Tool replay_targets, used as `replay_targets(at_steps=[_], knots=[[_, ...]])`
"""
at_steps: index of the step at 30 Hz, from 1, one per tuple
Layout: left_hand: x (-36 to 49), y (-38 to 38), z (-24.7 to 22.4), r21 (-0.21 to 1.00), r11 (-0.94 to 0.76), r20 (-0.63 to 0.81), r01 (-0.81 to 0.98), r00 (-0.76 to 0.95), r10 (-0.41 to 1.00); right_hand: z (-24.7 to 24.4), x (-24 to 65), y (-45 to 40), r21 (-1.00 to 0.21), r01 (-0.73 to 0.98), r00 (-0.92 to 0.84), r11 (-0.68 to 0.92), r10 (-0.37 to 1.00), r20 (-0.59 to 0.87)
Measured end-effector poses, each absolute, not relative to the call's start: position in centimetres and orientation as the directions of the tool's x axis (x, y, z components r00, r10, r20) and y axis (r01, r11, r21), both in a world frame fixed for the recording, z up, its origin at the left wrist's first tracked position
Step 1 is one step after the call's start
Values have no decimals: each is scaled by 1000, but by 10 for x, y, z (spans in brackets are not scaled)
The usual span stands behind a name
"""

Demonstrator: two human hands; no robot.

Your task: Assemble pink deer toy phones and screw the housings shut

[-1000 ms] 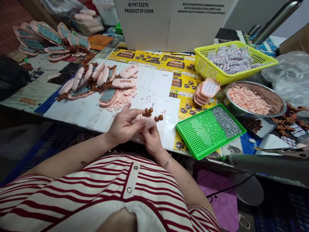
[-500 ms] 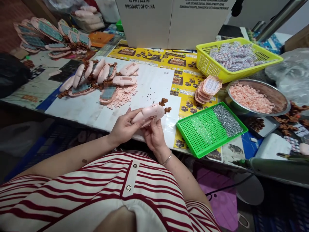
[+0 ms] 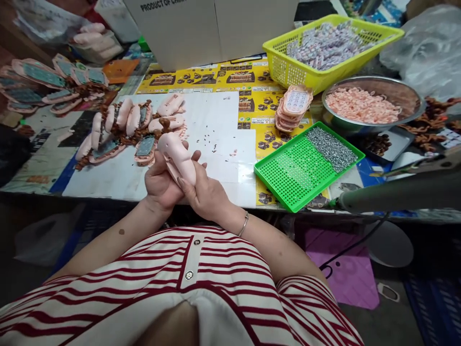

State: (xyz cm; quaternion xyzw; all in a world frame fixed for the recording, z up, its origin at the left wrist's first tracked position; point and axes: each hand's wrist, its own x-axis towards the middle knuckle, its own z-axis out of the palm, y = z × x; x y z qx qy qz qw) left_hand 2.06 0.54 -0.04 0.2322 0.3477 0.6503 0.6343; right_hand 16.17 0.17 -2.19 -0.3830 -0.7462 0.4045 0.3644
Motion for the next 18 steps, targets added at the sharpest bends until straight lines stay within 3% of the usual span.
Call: replay_targets(at_steps=[5, 8, 13, 18], knots=[[24, 5, -4, 835, 114, -151, -539, -25, 988, -22, 179, -2, -898, 230, -416, 374, 873, 257], [35, 6, -4, 804, 230, -224, -549, 80, 971, -11, 198, -3, -848, 350, -443, 398, 868, 225], [67, 2, -6, 710, 337, -251, -619, 225, 941, -6, 217, -4, -649, 617, -293, 445, 895, 336], [78, 4, -9, 672, 334, -270, -661, 201, 941, -5, 226, -2, -399, 767, -331, 502, 843, 425]])
